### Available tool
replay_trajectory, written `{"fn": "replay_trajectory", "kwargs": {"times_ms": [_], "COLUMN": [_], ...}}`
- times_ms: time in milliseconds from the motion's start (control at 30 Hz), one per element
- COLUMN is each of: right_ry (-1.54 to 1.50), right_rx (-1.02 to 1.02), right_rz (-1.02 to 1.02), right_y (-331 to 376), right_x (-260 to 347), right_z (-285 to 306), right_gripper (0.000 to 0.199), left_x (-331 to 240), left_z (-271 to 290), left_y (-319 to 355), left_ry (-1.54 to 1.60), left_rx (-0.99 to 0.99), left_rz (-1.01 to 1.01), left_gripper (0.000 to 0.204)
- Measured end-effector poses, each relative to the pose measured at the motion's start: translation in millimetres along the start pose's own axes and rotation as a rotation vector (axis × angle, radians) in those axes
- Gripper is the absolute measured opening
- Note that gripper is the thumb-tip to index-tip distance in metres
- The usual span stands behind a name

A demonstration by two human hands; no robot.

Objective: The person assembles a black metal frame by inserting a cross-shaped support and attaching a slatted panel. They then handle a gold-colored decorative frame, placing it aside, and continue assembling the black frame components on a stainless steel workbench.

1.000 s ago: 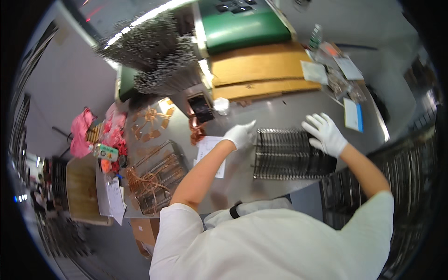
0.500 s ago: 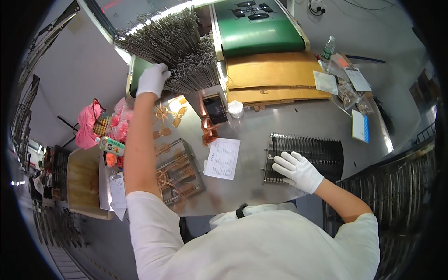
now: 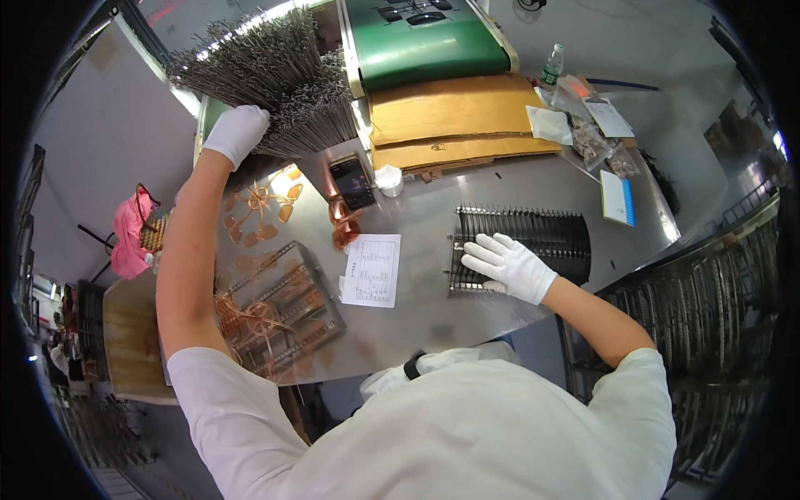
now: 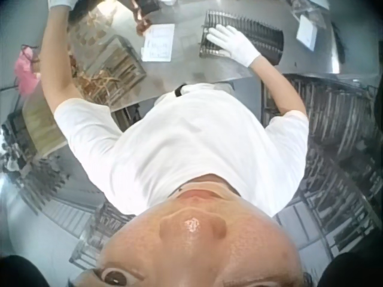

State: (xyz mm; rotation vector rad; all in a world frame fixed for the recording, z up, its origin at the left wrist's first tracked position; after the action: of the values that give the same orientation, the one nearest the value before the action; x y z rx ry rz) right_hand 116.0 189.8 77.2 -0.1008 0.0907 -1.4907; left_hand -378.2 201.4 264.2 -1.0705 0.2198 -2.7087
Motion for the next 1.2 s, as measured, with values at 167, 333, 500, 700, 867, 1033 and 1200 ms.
{"fn": "replay_trajectory", "kwargs": {"times_ms": [167, 333, 500, 700, 867, 1033, 1200], "right_ry": [-0.01, -0.005, -0.002, -0.02, -0.037, -0.024, -0.005], "right_rx": [-0.012, 0.003, -0.023, -0.022, -0.003, -0.04, 0.001], "right_rz": [-0.002, -0.05, -0.02, -0.051, -0.064, -0.072, -0.053], "right_y": [-0.1, 4.9, 1.6, -8.1, -8.7, -14.3, -16.5], "right_x": [-0.6, -2.3, -2.3, -7.4, -9.1, -3.9, -2.5], "right_z": [0.4, -2.9, -6.8, -8.9, -8.2, -0.9, -9.5], "right_gripper": [0.075, 0.076, 0.076, 0.075, 0.076, 0.075, 0.074], "left_x": [22.7, 97.5, 117.9, -116.6, -319.1, -352.2, -369.7], "left_z": [30.7, 47.2, 104.5, 51.5, -2.0, -79.8, -92.3], "left_y": [18.1, 66.1, 183.9, 161.2, 186.8, 213.4, 222.4], "left_ry": [0.565, 1.272, 1.583, 1.981, 1.987, 2.391, 2.482], "left_rx": [-0.167, -0.703, -1.321, -0.64, 0.025, 0.181, 0.346], "left_rz": [0.249, 0.839, 0.716, 1.035, 0.714, 1.221, 1.291], "left_gripper": [0.019, 0.026, 0.027, 0.024, 0.015, 0.018, 0.018]}}
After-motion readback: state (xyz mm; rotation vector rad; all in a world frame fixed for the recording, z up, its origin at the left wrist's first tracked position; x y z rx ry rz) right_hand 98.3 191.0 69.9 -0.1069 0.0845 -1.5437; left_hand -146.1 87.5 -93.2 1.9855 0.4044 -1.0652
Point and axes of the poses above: each hand's wrist, its own y-axis away from the middle knuckle, its own z-axis out of the back of the hand, x = y × z, the point moved 6 cm from there along -y, towards the middle knuckle, and after that the axes turned 11 degrees about z, right-handed, at the moved point
